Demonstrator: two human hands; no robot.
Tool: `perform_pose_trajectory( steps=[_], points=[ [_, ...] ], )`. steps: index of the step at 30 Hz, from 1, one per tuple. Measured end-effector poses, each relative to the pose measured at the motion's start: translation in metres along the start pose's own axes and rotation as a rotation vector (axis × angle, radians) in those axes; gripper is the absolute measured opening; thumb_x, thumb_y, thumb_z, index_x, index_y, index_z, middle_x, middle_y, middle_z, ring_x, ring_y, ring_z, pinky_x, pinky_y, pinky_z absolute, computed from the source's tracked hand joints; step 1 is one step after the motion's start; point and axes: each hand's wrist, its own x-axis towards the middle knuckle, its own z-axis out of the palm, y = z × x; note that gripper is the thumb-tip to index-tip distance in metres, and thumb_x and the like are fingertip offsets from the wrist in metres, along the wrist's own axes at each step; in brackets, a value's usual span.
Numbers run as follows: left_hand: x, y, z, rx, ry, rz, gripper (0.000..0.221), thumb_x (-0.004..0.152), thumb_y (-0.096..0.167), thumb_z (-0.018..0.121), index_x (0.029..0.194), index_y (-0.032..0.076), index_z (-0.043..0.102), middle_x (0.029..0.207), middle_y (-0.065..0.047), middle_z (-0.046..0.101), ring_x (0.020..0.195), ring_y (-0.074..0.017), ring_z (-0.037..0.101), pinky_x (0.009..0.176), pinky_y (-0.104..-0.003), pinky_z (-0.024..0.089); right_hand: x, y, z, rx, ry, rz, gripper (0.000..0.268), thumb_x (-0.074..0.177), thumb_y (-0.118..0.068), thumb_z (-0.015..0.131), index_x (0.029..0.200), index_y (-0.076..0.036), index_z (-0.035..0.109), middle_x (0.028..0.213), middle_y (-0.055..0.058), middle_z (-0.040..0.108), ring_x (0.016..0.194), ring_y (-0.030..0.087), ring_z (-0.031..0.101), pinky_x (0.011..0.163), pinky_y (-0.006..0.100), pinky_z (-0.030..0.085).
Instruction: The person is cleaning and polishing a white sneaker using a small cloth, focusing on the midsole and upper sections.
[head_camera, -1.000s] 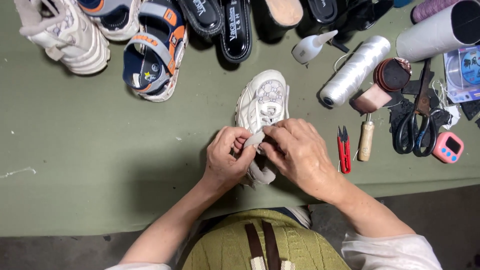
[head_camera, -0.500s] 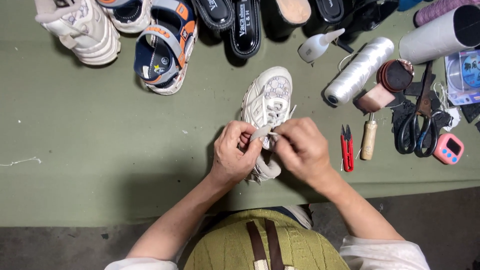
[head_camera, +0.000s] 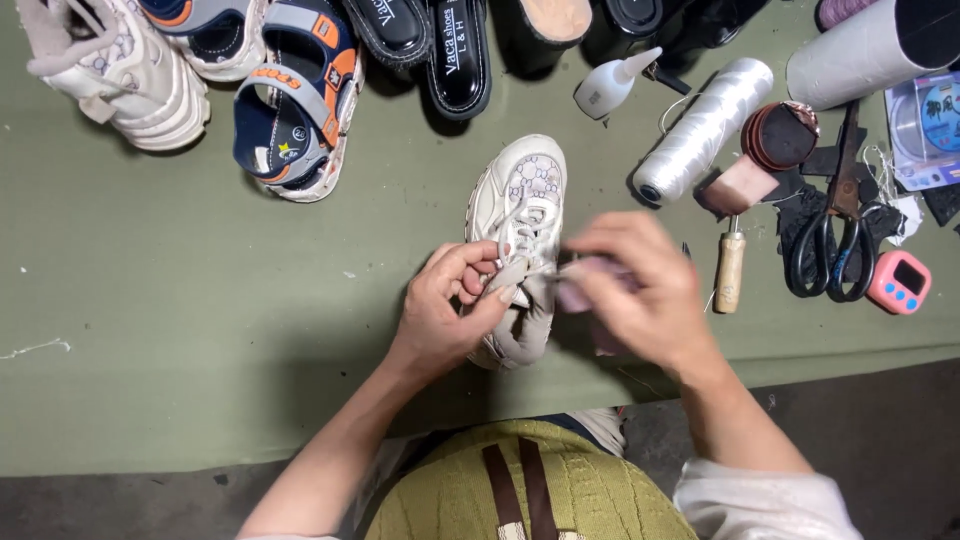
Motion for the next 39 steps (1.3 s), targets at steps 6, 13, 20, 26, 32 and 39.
perform_pose_trajectory(
  steps=[6, 13, 20, 26, 32, 39],
  points=[
    [0.011, 0.002, -0.003, -0.18, -0.105, -0.232, 0.019, 0.092, 0.009, 0.073, 0.109, 0.0, 0.074, 0.089, -0.009, 0.067, 0.075, -0.0064, 0.06, 0.068, -0.026, 0.058, -0.047, 0.048, 0.004, 0.219, 0.066, 0.38, 0.016, 0.099, -0.011, 0.069, 0.085, -0.005, 0.074, 0.086, 0.012, 0.072, 0.08, 0.016, 0.064, 0.08, 0.035, 0.052],
    [0.015, 0.008, -0.005, -0.239, -0.097, -0.339, 0.018, 0.094, 0.012, 0.075, 0.108, 0.001, 0.072, 0.076, -0.003, 0.066, 0.069, -0.0018, 0.055, 0.064, -0.021, 0.055, -0.033, 0.048, 0.045, 0.753, 0.173, 0.87, 0.024, 0.098, -0.023, 0.07, 0.084, -0.004, 0.07, 0.069, 0.008, 0.071, 0.059, 0.011, 0.063, 0.054, 0.025, 0.05],
    [0.008, -0.012, 0.0, -0.275, -0.032, -0.269, 0.014, 0.099, 0.014, 0.067, 0.105, 0.001, 0.067, 0.086, -0.01, 0.072, 0.072, -0.005, 0.057, 0.064, -0.02, 0.053, -0.029, 0.054, 0.05, 0.87, 0.453, 0.862, 0.009, 0.086, -0.006, 0.076, 0.085, 0.0, 0.069, 0.064, 0.011, 0.064, 0.053, 0.011, 0.059, 0.05, 0.025, 0.049],
    [0.011, -0.003, 0.006, -0.293, -0.038, -0.256, 0.018, 0.101, 0.018, 0.064, 0.106, 0.002, 0.062, 0.093, -0.012, 0.074, 0.073, -0.0056, 0.056, 0.066, -0.019, 0.051, -0.027, 0.055, 0.054, 0.809, 0.295, 0.871, 0.028, 0.097, -0.027, 0.073, 0.082, -0.004, 0.068, 0.064, 0.005, 0.065, 0.054, 0.009, 0.06, 0.049, 0.023, 0.048],
    [0.007, -0.001, 0.007, -0.393, 0.031, -0.186, 0.018, 0.102, 0.02, 0.061, 0.109, 0.003, 0.058, 0.105, -0.017, 0.075, 0.086, -0.0087, 0.062, 0.076, -0.019, 0.051, -0.013, 0.052, 0.055, 0.869, 0.426, 0.838, 0.01, 0.09, -0.008, 0.075, 0.091, -0.001, 0.068, 0.069, 0.008, 0.066, 0.056, 0.011, 0.066, 0.052, 0.023, 0.054],
    [0.011, 0.004, 0.007, -0.385, 0.029, -0.174, 0.02, 0.103, 0.022, 0.06, 0.111, 0.004, 0.056, 0.105, -0.017, 0.076, 0.09, -0.0087, 0.063, 0.08, -0.018, 0.05, -0.028, 0.095, 0.067, 0.883, 0.337, 0.866, 0.028, 0.101, -0.028, 0.07, 0.096, -0.001, 0.065, 0.076, 0.011, 0.07, 0.061, 0.015, 0.069, 0.055, 0.028, 0.058]
  ],
)
